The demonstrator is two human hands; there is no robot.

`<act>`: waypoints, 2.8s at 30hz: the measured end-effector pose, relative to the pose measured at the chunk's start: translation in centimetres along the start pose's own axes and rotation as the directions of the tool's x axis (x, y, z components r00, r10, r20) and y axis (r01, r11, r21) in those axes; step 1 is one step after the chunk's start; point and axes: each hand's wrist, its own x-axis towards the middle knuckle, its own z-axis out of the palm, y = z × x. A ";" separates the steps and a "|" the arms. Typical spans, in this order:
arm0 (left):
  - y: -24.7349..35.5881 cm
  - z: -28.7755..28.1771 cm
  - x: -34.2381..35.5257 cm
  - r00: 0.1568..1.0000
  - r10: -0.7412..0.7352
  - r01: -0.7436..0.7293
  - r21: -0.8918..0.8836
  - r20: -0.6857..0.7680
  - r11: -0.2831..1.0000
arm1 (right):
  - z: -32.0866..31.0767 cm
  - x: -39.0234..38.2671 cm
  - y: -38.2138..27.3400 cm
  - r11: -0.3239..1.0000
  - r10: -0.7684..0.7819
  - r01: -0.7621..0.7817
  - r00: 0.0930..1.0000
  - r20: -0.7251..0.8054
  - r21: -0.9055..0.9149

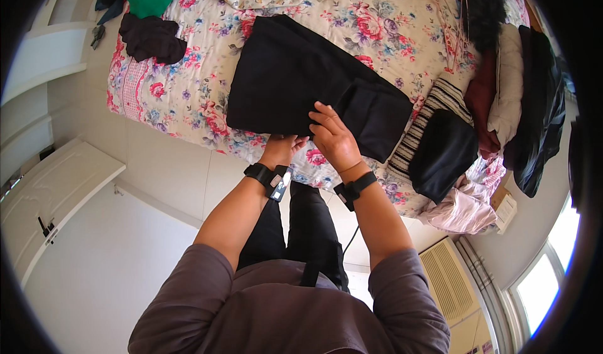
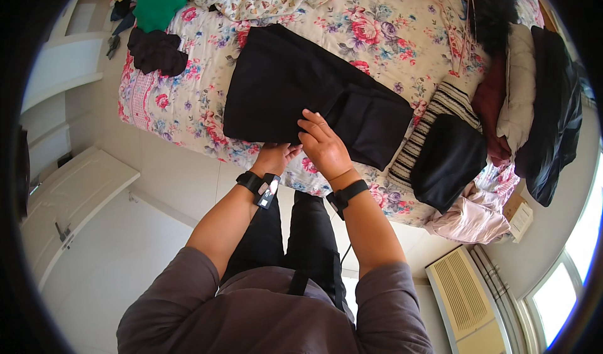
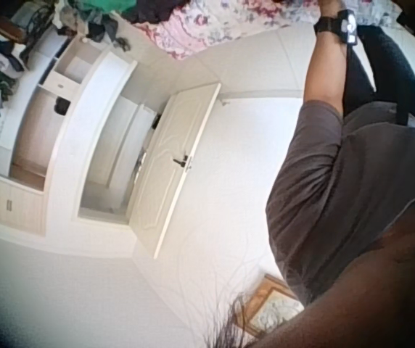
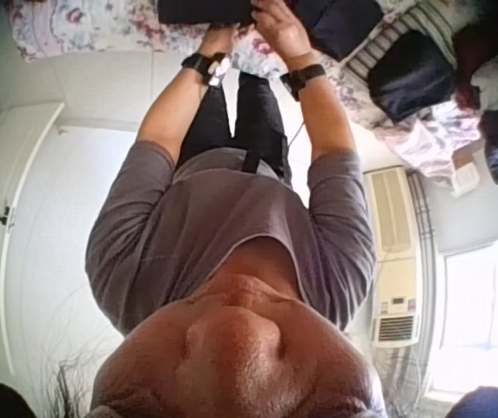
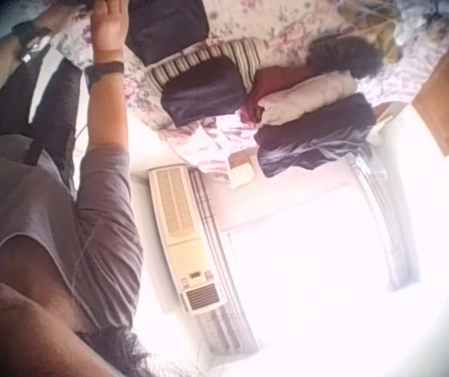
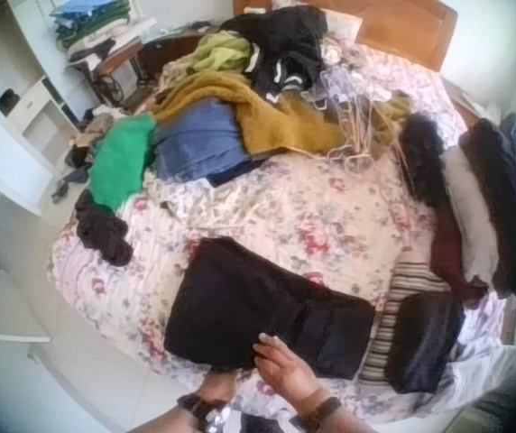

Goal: The person picks up a pair of black trousers from a bed, spreads them out, and folds them into a rectangular shape before placing them on a stack of folded items.

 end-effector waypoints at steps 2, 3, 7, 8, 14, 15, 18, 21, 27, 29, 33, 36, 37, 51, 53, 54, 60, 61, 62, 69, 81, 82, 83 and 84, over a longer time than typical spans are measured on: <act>-0.4 -0.2 0.3 0.999 -0.036 0.036 -0.031 -0.009 0.999 | 1.2 -1.3 0.8 0.999 0.036 -0.032 0.994 0.106 -0.040; -0.7 -0.6 0.3 1.000 -0.026 0.026 -0.039 0.015 0.999 | 1.6 -1.8 1.0 0.999 0.036 -0.032 0.994 0.106 -0.038; -1.4 -1.1 -0.3 0.982 -0.001 0.019 -0.095 0.188 0.995 | 1.8 -2.6 0.9 0.994 0.078 -0.070 0.992 0.096 -0.084; -1.6 -1.8 -0.1 0.983 0.003 0.015 -0.095 0.184 0.995 | 1.9 -2.3 0.7 0.995 0.071 -0.065 0.994 0.080 -0.073; -1.0 -1.3 -0.4 0.981 -0.040 0.072 -0.161 0.191 0.984 | 1.0 -1.5 -1.3 0.986 0.145 -0.148 0.988 0.042 0.079; -0.6 -0.9 -0.7 0.982 -0.020 0.042 -0.112 0.185 0.993 | 1.0 -1.6 -1.8 0.986 0.147 -0.149 0.988 0.038 0.070; 0.6 0.3 -1.9 0.985 0.005 0.002 -0.043 0.171 0.999 | 1.2 -2.3 -2.1 0.684 0.718 -0.639 0.677 -0.164 0.352; 1.5 0.5 -2.4 0.986 0.004 -0.004 0.000 0.169 1.000 | 1.7 -1.7 -1.0 0.088 0.895 -0.802 0.324 0.307 0.590; 1.6 -1.1 -1.7 0.986 -0.107 0.099 0.069 0.129 0.993 | 2.1 -0.6 0.3 -0.127 0.893 -0.769 0.186 0.410 0.626; 1.4 -1.4 -1.4 0.987 -0.110 0.102 0.075 0.115 0.992 | 2.0 -0.2 0.6 -0.147 0.883 -0.755 0.191 0.429 0.639; 1.2 -0.4 -1.9 0.990 -0.141 0.142 -0.022 0.026 0.990 | 1.9 -0.2 1.1 -0.163 0.836 -0.843 0.159 0.526 0.513; 2.2 1.0 -3.0 0.918 -0.394 0.383 -0.157 -0.049 0.910 | 3.1 -1.4 1.3 -0.023 0.852 -0.850 0.259 0.455 0.526; 2.5 1.6 -3.2 0.916 -0.398 0.387 -0.153 -0.044 0.909 | 3.3 -1.8 1.3 0.052 0.864 -0.821 0.322 0.387 0.568; 2.4 -0.8 -2.2 0.962 -0.203 0.196 0.053 0.184 0.979 | 1.7 3.5 6.5 -0.138 0.820 -0.551 0.403 0.407 0.823; 1.4 -0.2 -1.4 0.986 -0.155 0.146 0.137 0.057 0.980 | 1.4 3.7 7.5 -0.073 0.805 -0.567 0.452 0.384 0.821; 0.9 0.5 -0.8 0.994 -0.090 0.103 0.219 -0.067 0.970 | 1.4 4.0 8.1 -0.005 0.825 -0.594 0.452 0.339 0.805; -0.2 2.0 1.0 0.988 -0.080 0.104 0.195 -0.128 0.975 | 1.3 4.7 9.1 0.016 0.878 -0.664 0.367 0.307 0.747; -0.3 2.2 1.2 0.987 -0.109 0.126 0.147 -0.122 0.981 | 1.3 4.4 9.5 -0.025 0.880 -0.679 0.333 0.338 0.734; -0.3 2.1 1.2 0.987 -0.105 0.123 0.145 -0.125 0.982 | 1.3 4.7 9.2 -0.025 0.878 -0.679 0.336 0.341 0.734; -0.5 2.8 1.5 0.999 -0.048 0.046 -0.087 -0.018 0.995 | 1.6 4.1 9.3 -0.220 0.827 -0.661 0.263 0.497 0.717; -0.4 -0.8 0.9 0.972 0.235 -0.200 0.621 0.027 0.758 | 3.9 3.4 8.5 0.121 0.978 -0.812 0.195 0.071 0.571; -0.6 -0.8 1.2 0.968 0.250 -0.192 0.610 -0.011 0.769 | 4.0 4.1 8.2 0.091 0.976 -0.787 0.192 0.102 0.610; -1.0 -0.3 1.3 0.968 0.249 -0.177 0.594 -0.041 0.785 | 3.8 3.6 8.4 0.057 0.976 -0.766 0.177 0.125 0.640; -1.3 0.1 1.3 0.955 0.298 -0.243 0.607 0.012 0.756 | 3.6 2.8 8.8 0.059 0.978 -0.769 0.172 0.116 0.637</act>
